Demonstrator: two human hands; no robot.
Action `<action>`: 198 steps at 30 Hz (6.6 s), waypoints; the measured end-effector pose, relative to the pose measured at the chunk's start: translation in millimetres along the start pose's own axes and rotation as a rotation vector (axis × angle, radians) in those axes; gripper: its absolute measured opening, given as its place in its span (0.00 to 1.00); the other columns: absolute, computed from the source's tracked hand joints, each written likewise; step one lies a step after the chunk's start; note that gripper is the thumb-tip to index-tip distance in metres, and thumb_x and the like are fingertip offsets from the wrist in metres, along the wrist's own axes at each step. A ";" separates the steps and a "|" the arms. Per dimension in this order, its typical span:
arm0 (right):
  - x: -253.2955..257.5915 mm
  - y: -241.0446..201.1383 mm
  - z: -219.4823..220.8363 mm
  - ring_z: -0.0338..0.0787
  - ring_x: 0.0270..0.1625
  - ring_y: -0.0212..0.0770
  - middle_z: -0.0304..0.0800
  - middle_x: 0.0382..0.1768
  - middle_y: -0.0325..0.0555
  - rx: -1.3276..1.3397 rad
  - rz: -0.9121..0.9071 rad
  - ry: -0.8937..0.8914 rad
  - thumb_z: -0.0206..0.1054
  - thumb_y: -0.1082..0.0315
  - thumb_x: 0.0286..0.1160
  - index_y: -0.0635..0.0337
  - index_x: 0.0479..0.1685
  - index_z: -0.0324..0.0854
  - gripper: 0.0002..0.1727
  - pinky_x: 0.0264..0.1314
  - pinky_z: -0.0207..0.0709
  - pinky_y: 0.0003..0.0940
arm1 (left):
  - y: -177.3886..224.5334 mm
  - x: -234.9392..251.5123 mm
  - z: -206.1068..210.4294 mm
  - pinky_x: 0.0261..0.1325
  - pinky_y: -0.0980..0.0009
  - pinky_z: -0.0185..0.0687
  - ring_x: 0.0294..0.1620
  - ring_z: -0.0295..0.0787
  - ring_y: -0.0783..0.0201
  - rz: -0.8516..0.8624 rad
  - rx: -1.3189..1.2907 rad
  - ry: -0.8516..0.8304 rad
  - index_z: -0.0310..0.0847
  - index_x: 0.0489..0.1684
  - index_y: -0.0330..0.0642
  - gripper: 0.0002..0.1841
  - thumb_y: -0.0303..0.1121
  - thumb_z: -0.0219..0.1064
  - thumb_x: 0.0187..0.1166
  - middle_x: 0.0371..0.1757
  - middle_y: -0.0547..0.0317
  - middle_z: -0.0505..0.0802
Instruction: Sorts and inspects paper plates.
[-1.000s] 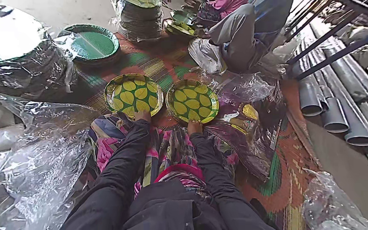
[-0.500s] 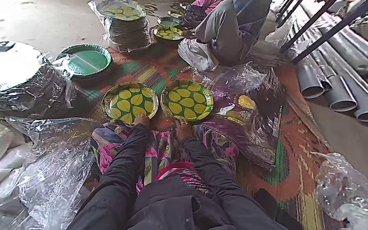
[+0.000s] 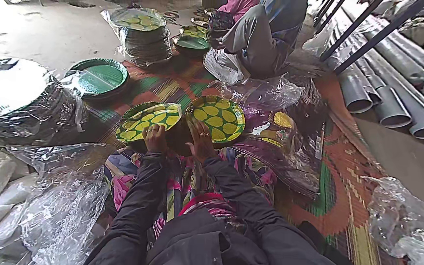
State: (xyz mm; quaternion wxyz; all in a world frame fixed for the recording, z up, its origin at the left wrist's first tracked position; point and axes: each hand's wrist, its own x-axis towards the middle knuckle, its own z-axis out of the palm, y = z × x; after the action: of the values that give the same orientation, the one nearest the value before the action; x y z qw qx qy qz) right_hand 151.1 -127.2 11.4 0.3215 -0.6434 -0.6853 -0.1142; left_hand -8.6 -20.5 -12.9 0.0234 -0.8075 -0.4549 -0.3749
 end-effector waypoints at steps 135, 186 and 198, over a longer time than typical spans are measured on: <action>-78.0 60.8 29.5 0.87 0.71 0.65 0.91 0.66 0.58 -0.274 -0.217 0.028 0.73 0.80 0.66 0.53 0.71 0.86 0.29 0.80 0.63 0.74 | 17.9 -6.3 19.8 0.64 0.49 0.87 0.59 0.91 0.47 -0.878 -1.052 -0.530 0.68 0.78 0.28 0.26 0.35 0.65 0.88 0.65 0.33 0.87; -3.9 16.4 -58.2 0.76 0.81 0.68 0.77 0.78 0.67 -0.226 0.567 -1.062 0.56 0.81 0.81 0.61 0.80 0.75 0.27 0.77 0.70 0.67 | 40.9 -0.2 11.8 0.82 0.37 0.69 0.79 0.82 0.43 0.359 -0.071 -1.096 0.86 0.73 0.51 0.19 0.33 0.58 0.89 0.76 0.51 0.88; -54.0 13.2 -15.1 0.60 0.92 0.66 0.63 0.90 0.59 -0.284 0.209 -0.302 0.59 0.75 0.81 0.54 0.91 0.63 0.35 0.91 0.48 0.69 | -18.1 -3.7 -18.9 0.52 0.44 0.90 0.50 0.98 0.38 -0.065 -0.132 0.401 0.92 0.61 0.36 0.14 0.26 0.62 0.87 0.60 0.41 0.96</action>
State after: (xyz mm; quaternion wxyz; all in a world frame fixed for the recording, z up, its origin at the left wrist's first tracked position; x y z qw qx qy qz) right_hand 166.3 -177.6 -12.2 0.1316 -0.7593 -0.6325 -0.0778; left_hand -34.4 -19.7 -7.1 0.0483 -0.7015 -0.4414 -0.5574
